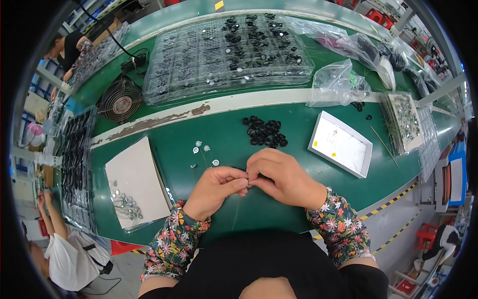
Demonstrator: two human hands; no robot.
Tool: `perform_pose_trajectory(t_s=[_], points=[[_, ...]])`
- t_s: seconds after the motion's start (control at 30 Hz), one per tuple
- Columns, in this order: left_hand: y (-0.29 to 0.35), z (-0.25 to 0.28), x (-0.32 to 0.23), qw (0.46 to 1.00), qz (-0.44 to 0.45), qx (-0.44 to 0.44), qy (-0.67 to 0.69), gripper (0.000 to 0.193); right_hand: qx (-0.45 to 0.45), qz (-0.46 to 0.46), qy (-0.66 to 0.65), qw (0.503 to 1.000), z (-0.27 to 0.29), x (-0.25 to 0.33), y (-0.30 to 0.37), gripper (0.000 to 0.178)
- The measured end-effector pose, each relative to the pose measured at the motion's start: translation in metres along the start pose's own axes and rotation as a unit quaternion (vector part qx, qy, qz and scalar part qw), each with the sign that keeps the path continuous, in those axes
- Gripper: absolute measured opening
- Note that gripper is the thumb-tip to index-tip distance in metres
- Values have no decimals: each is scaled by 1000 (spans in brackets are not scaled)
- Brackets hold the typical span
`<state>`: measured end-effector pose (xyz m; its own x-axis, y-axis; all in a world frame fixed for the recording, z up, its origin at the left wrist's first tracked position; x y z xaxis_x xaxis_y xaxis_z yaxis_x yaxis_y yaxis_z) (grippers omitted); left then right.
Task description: The person assembles small electronic components by picking up circular metal pieces and inserting them into black rubber rings by hand, placing the assembled parts on the table.
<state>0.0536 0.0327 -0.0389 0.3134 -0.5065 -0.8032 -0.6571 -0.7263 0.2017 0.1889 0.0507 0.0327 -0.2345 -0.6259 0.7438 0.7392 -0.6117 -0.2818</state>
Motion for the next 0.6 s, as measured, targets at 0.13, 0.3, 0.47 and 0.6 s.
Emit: perform_pose_trajectory(t_s=[0.13,0.3,0.47,0.6], points=[[0,0,0,1000,-6,0,-5,17,-3,8,-7,1000,-1,-1,0,15],[0,0,0,1000,-6,-2,-15,16,1,15,0,1000,-1,0,0,14],[0,1,0,1000,-4,0,-27,15,10,16,0,1000,-1,2,0,13],[0,1,1,1000,9,-4,-10,16,9,25,34,999,-4,3,-2,12]])
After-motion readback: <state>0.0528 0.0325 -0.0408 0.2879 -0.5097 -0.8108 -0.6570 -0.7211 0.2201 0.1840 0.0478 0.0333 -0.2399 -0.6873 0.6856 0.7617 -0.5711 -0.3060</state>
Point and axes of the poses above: each hand's wrist, its own y-axis away from the middle knuckle, its own z-axis out of the back of the hand, x = y × z, the point moved 6 cm from there along -y, towards the middle knuckle, and after that the axes turned 12 degrees about x, right-handed, at the moved point
